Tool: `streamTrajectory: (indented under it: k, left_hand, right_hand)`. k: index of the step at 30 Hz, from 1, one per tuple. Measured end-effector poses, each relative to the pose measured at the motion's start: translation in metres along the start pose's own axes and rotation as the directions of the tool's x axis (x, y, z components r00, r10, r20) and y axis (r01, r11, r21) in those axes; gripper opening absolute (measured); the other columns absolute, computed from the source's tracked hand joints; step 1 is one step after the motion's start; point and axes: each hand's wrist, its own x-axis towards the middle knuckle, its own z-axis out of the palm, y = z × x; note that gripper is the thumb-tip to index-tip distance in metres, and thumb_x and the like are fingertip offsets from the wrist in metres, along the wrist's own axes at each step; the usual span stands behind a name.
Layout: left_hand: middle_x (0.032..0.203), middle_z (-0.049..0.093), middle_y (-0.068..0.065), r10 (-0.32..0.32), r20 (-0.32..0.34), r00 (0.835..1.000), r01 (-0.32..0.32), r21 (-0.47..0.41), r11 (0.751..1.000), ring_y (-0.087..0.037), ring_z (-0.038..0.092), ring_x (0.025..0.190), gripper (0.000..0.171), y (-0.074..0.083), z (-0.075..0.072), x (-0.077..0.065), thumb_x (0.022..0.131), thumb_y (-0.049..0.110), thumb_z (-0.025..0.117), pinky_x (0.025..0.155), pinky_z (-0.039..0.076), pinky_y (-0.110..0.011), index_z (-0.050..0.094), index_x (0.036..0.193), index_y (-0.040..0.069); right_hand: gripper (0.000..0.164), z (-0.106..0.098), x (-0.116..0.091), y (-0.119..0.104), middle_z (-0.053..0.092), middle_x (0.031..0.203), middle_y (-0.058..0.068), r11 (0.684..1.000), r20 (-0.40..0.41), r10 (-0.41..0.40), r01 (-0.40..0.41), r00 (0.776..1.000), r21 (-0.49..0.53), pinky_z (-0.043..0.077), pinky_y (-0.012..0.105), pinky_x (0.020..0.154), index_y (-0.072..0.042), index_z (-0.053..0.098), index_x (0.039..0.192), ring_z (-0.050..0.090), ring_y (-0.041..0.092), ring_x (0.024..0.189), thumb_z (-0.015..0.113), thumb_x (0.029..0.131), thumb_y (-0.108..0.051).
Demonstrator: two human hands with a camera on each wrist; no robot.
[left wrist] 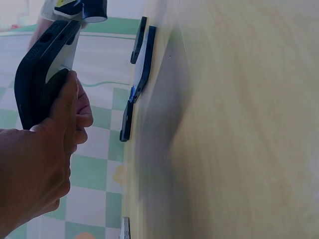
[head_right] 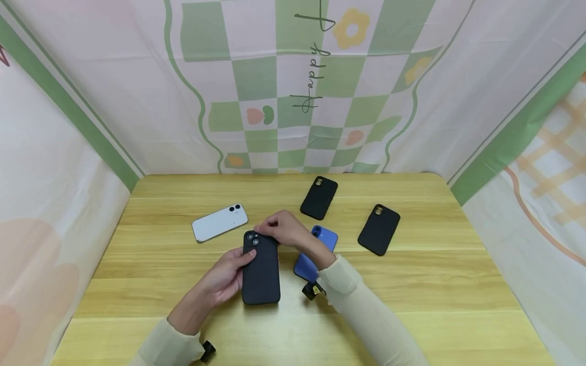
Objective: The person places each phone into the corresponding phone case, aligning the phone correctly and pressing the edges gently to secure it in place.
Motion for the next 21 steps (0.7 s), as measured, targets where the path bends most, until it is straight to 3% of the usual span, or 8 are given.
streamTrajectory:
  k: [8, 12, 17, 21]
  left_hand:
    - [0.160, 0.043, -0.029, 0.009, -0.007, 1.000, -0.009, 0.032, 0.999, -0.036, 0.044, 0.149, 0.049, -0.0030, -0.0001, 0.0002, 0.115, 0.010, 0.040, 0.116, 0.048, -0.041, 0.030, 0.159, -0.011]
    - [0.159, 0.044, -0.029, 0.019, -0.018, 1.000, -0.018, 0.047, 0.999, -0.037, 0.045, 0.148, 0.049, -0.0037, 0.0011, -0.0002, 0.115, 0.009, 0.041, 0.116, 0.048, -0.042, 0.030, 0.159, -0.011]
    - [0.159, 0.044, -0.029, 0.034, -0.029, 0.999, -0.033, 0.054, 0.998, -0.036, 0.046, 0.148, 0.050, -0.0035, 0.0021, -0.0009, 0.115, 0.009, 0.042, 0.116, 0.048, -0.042, 0.030, 0.159, -0.010]
    - [0.159, 0.045, -0.028, 0.045, -0.055, 0.997, -0.042, 0.058, 0.997, -0.035, 0.047, 0.147, 0.049, -0.0027, 0.0016, -0.0017, 0.115, 0.008, 0.042, 0.115, 0.049, -0.041, 0.031, 0.160, -0.008]
  right_hand:
    - [0.028, -0.0001, -0.0020, -0.0012, 0.078, 0.117, 0.010, 1.000, -0.004, -0.021, 0.021, 1.000, -0.012, 0.046, 0.024, 0.065, -0.003, 0.080, 0.091, 0.065, 0.011, 0.086, 0.064, 0.107, -0.020]
    - [0.027, -0.0003, -0.0029, -0.0007, 0.079, 0.115, 0.007, 1.000, -0.006, -0.003, 0.003, 1.000, 0.002, 0.052, 0.028, 0.069, -0.005, 0.081, 0.091, 0.068, 0.012, 0.089, 0.065, 0.107, -0.021]
    - [0.029, -0.0033, -0.0063, 0.0007, 0.077, 0.088, 0.002, 0.999, -0.016, 0.049, -0.049, 0.999, 0.001, 0.061, 0.040, 0.068, -0.009, 0.083, 0.090, 0.067, 0.017, 0.071, 0.071, 0.103, -0.033]
    - [0.033, -0.0067, -0.0084, 0.0024, 0.074, 0.071, 0.002, 0.997, -0.029, 0.082, -0.082, 0.996, 0.008, 0.063, 0.041, 0.063, -0.008, 0.084, 0.086, 0.067, 0.018, 0.060, 0.076, 0.099, -0.038]
